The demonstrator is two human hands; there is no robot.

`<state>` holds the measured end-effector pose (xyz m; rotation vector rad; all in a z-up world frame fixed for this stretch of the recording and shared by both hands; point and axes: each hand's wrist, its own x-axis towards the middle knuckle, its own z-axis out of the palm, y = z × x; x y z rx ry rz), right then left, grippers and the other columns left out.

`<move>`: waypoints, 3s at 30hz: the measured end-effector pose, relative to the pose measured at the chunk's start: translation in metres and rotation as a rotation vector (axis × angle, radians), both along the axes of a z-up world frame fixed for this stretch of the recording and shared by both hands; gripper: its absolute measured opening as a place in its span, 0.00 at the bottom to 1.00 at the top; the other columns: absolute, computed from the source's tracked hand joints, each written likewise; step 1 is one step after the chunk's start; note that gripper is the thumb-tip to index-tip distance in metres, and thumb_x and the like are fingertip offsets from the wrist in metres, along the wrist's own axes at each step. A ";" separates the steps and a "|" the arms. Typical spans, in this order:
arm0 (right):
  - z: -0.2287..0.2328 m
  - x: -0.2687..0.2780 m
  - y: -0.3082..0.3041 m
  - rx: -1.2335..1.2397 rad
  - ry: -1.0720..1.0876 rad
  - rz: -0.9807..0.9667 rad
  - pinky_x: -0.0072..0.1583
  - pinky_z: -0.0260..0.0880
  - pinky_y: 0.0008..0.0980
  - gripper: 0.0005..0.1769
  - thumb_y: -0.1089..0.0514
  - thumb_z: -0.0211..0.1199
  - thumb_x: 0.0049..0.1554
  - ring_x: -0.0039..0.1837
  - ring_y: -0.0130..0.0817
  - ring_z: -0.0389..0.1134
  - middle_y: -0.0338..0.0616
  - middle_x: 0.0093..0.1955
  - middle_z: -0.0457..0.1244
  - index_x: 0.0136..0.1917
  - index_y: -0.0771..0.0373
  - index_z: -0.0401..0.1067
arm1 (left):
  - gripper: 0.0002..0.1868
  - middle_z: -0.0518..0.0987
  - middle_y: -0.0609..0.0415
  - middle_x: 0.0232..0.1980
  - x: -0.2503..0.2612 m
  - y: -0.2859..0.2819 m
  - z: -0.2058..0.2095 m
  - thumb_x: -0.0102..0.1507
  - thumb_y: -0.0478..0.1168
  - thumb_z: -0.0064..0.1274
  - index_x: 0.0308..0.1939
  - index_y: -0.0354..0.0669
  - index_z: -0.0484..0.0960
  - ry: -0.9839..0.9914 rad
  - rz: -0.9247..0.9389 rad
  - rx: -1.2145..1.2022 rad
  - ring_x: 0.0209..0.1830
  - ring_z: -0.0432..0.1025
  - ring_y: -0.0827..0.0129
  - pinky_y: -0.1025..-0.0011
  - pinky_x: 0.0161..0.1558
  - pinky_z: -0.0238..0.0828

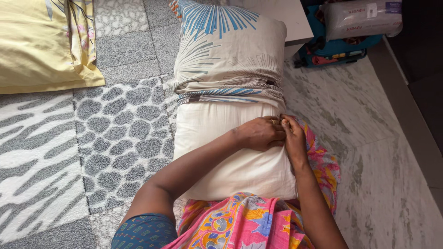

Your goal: The person puts a patterned cover onto a pillow by hand, pulling the fabric over the pillow and tucking the ends inside.

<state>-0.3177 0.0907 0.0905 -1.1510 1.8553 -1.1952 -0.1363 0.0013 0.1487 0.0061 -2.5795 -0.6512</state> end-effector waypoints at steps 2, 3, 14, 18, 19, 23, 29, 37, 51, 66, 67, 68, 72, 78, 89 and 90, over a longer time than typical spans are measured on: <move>0.005 0.002 -0.004 -0.027 -0.133 0.060 0.71 0.59 0.32 0.26 0.49 0.52 0.67 0.72 0.36 0.62 0.51 0.72 0.62 0.72 0.67 0.65 | 0.12 0.83 0.49 0.43 0.009 0.003 0.000 0.66 0.48 0.53 0.42 0.43 0.83 0.135 0.065 0.050 0.49 0.77 0.52 0.57 0.55 0.70; 0.007 0.004 -0.007 -0.039 -0.199 0.089 0.74 0.55 0.32 0.28 0.48 0.51 0.68 0.75 0.36 0.59 0.51 0.75 0.59 0.74 0.67 0.63 | 0.12 0.82 0.48 0.41 0.014 0.004 0.001 0.67 0.47 0.54 0.39 0.43 0.82 0.149 0.095 0.092 0.46 0.77 0.52 0.57 0.53 0.71; 0.020 0.019 -0.094 -0.149 0.168 0.205 0.71 0.58 0.38 0.26 0.51 0.50 0.69 0.74 0.48 0.62 0.59 0.73 0.61 0.74 0.69 0.61 | 0.14 0.76 0.50 0.28 0.040 0.016 0.012 0.69 0.42 0.53 0.29 0.42 0.79 0.364 0.151 0.251 0.31 0.74 0.54 0.59 0.44 0.74; 0.033 0.021 -0.134 -0.095 0.238 0.152 0.68 0.62 0.42 0.27 0.47 0.51 0.68 0.72 0.56 0.64 0.62 0.69 0.64 0.73 0.65 0.62 | 0.15 0.76 0.50 0.27 0.031 0.014 0.001 0.69 0.41 0.54 0.27 0.41 0.77 0.347 0.118 0.193 0.30 0.74 0.55 0.59 0.43 0.74; 0.035 0.022 -0.141 -0.039 0.245 0.136 0.67 0.62 0.42 0.27 0.47 0.50 0.68 0.71 0.57 0.64 0.62 0.69 0.64 0.73 0.64 0.62 | 0.16 0.76 0.50 0.27 0.028 0.012 -0.001 0.69 0.41 0.54 0.27 0.41 0.77 0.334 0.115 0.188 0.30 0.74 0.55 0.59 0.43 0.73; 0.041 0.020 -0.153 0.137 0.296 0.109 0.66 0.62 0.44 0.28 0.45 0.50 0.68 0.70 0.61 0.63 0.63 0.68 0.64 0.74 0.61 0.62 | 0.13 0.77 0.52 0.29 0.023 0.008 -0.001 0.69 0.42 0.54 0.30 0.42 0.79 0.368 0.088 0.188 0.31 0.74 0.56 0.60 0.43 0.72; 0.034 0.009 -0.129 0.005 0.292 0.283 0.72 0.56 0.42 0.34 0.47 0.52 0.67 0.77 0.57 0.57 0.63 0.77 0.56 0.78 0.67 0.53 | 0.11 0.76 0.52 0.34 0.029 0.010 0.004 0.67 0.43 0.58 0.32 0.43 0.78 0.390 0.224 0.071 0.37 0.74 0.59 0.61 0.51 0.71; 0.019 0.015 -0.055 0.101 0.307 0.236 0.77 0.48 0.39 0.40 0.47 0.53 0.66 0.84 0.53 0.46 0.63 0.83 0.46 0.82 0.68 0.45 | 0.18 0.78 0.46 0.54 0.112 -0.034 -0.012 0.63 0.43 0.59 0.54 0.41 0.77 0.456 1.136 0.270 0.53 0.73 0.51 0.52 0.59 0.64; 0.012 -0.048 -0.125 0.351 0.038 0.245 0.73 0.57 0.37 0.46 0.43 0.58 0.59 0.79 0.44 0.56 0.52 0.81 0.53 0.83 0.64 0.49 | 0.57 0.62 0.35 0.75 0.137 -0.017 -0.049 0.54 0.65 0.56 0.77 0.39 0.52 0.329 1.123 1.430 0.73 0.64 0.49 0.60 0.69 0.62; 0.049 -0.138 -0.099 0.633 0.343 0.212 0.67 0.62 0.43 0.30 0.43 0.56 0.63 0.70 0.49 0.66 0.57 0.71 0.65 0.68 0.67 0.74 | 0.34 0.80 0.38 0.39 0.017 0.112 -0.096 0.57 0.59 0.68 0.42 0.25 0.78 -0.263 0.570 1.021 0.37 0.75 0.55 0.57 0.39 0.72; 0.055 -0.127 -0.087 0.585 0.409 0.229 0.67 0.63 0.43 0.30 0.43 0.58 0.62 0.69 0.51 0.66 0.59 0.70 0.65 0.68 0.67 0.74 | 0.31 0.80 0.40 0.36 0.035 0.107 -0.102 0.59 0.58 0.65 0.40 0.27 0.79 -0.201 0.538 1.109 0.35 0.75 0.57 0.57 0.37 0.72; 0.064 -0.114 -0.075 0.534 0.470 0.247 0.67 0.63 0.43 0.30 0.44 0.60 0.60 0.69 0.52 0.66 0.60 0.69 0.65 0.67 0.67 0.74 | 0.29 0.80 0.42 0.33 0.059 0.100 -0.107 0.61 0.58 0.63 0.38 0.30 0.80 -0.141 0.507 1.193 0.32 0.75 0.60 0.57 0.35 0.71; 0.111 -0.059 -0.047 0.456 0.638 0.300 0.63 0.68 0.46 0.28 0.48 0.62 0.55 0.62 0.58 0.70 0.63 0.60 0.69 0.64 0.64 0.75 | 0.23 0.85 0.49 0.40 0.138 0.089 -0.114 0.62 0.56 0.62 0.45 0.39 0.85 -0.047 0.985 1.109 0.41 0.81 0.64 0.68 0.43 0.75; 0.126 -0.020 -0.061 0.370 0.868 0.218 0.65 0.64 0.54 0.29 0.57 0.54 0.54 0.62 0.65 0.67 0.65 0.60 0.67 0.69 0.56 0.73 | 0.39 0.73 0.41 0.66 0.162 0.099 -0.099 0.62 0.44 0.67 0.69 0.35 0.62 0.329 0.774 1.321 0.62 0.76 0.56 0.65 0.59 0.79; 0.040 -0.090 -0.068 0.431 0.832 0.154 0.64 0.63 0.54 0.31 0.55 0.51 0.62 0.65 0.63 0.65 0.60 0.66 0.65 0.78 0.50 0.61 | 0.54 0.59 0.30 0.71 0.104 0.095 -0.079 0.54 0.41 0.70 0.74 0.36 0.49 0.161 0.755 0.740 0.70 0.63 0.37 0.55 0.67 0.69; 0.036 -0.092 -0.069 0.415 0.832 0.156 0.64 0.63 0.54 0.31 0.56 0.51 0.62 0.64 0.63 0.65 0.59 0.66 0.64 0.78 0.50 0.61 | 0.52 0.59 0.30 0.70 0.107 0.092 -0.079 0.55 0.40 0.69 0.74 0.36 0.50 0.163 0.754 0.716 0.70 0.63 0.36 0.55 0.67 0.68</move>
